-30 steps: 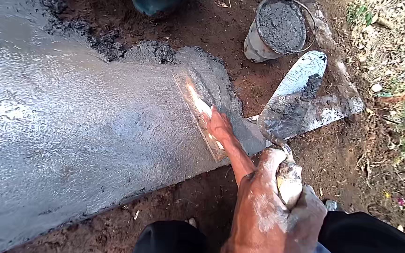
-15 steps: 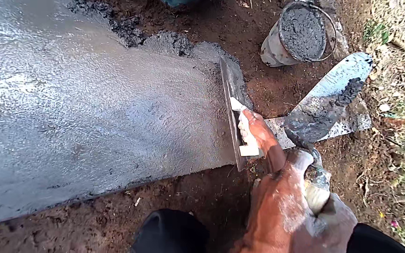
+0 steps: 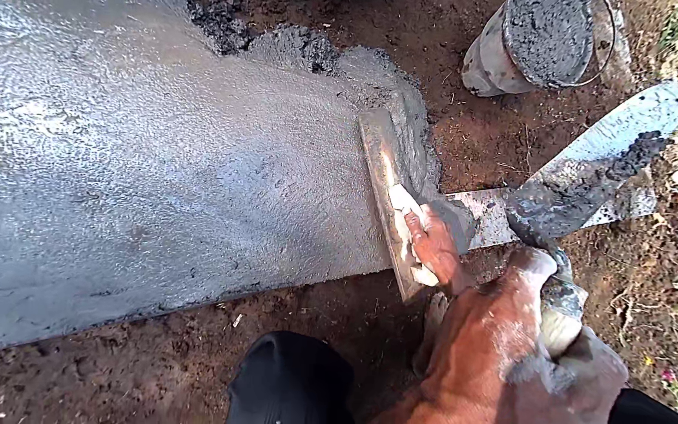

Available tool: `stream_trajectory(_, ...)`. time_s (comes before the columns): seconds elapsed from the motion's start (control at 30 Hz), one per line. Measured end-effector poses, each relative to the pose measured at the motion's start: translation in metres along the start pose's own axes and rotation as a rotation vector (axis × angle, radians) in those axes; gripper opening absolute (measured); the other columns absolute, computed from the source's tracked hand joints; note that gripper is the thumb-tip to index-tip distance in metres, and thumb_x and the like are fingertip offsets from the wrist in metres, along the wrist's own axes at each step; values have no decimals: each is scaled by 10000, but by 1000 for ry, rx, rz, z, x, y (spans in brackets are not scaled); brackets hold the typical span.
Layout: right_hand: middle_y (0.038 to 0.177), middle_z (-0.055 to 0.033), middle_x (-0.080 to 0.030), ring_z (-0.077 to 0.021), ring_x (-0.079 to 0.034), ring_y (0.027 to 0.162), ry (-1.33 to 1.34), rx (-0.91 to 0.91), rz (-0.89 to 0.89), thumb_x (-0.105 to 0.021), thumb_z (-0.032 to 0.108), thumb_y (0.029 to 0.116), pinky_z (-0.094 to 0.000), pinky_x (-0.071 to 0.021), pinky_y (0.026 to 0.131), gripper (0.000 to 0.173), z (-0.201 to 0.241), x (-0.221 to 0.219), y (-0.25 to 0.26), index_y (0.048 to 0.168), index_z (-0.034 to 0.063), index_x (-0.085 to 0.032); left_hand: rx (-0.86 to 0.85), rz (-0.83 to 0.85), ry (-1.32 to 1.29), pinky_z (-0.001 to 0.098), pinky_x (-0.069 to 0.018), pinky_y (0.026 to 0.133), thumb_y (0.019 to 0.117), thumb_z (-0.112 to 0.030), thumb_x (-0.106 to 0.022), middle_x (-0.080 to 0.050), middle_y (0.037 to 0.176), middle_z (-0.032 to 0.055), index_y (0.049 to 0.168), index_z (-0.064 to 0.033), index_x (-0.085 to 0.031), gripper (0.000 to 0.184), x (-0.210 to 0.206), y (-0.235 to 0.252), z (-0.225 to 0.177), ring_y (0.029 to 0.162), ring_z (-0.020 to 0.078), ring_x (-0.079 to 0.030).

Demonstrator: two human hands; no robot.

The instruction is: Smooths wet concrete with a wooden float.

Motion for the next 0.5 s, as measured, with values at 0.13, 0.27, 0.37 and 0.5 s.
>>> stream_trajectory(0.13,1115,-269,-687,-444,-656,1120,-11,-53,128,-433,467,1097,-630,-487,972,530,22,-32,-16,1383,35,-545,-27,-34,7,334,-562,751,866,-147,-680,-700,916,113,1205,44,-641,391,2,3,3,830,150,-676)
stream_trajectory(0.27,1049,-228,-695,-393,-689,1046,-95,242,311,-439,497,1081,-564,-534,926,544,68,-46,-33,1323,26,-562,-31,-20,20,320,-557,741,871,-148,-687,-695,911,104,1207,45,-635,391,-1,5,4,819,139,-668)
stream_trajectory(0.37,1019,-224,-713,-403,-707,1002,-235,485,363,-424,551,1063,-560,-541,878,611,93,-55,-47,1356,38,-580,-1,-29,39,320,-556,742,871,-165,-687,-691,913,92,1200,24,-637,382,-1,9,8,823,136,-667)
stream_trajectory(0.5,953,-208,-716,-400,-716,949,-301,529,269,-404,558,1070,-556,-548,833,601,83,-59,-29,1301,44,-612,-8,-43,12,311,-562,747,866,-135,-687,-696,916,109,1204,55,-631,393,-1,10,6,819,132,-668)
Point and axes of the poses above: each hand's wrist, its own y-axis towards the middle knuckle, its own x-axis out of the back of the hand, z = x × y, the point moved 2 cm from there along y, towards the middle knuckle
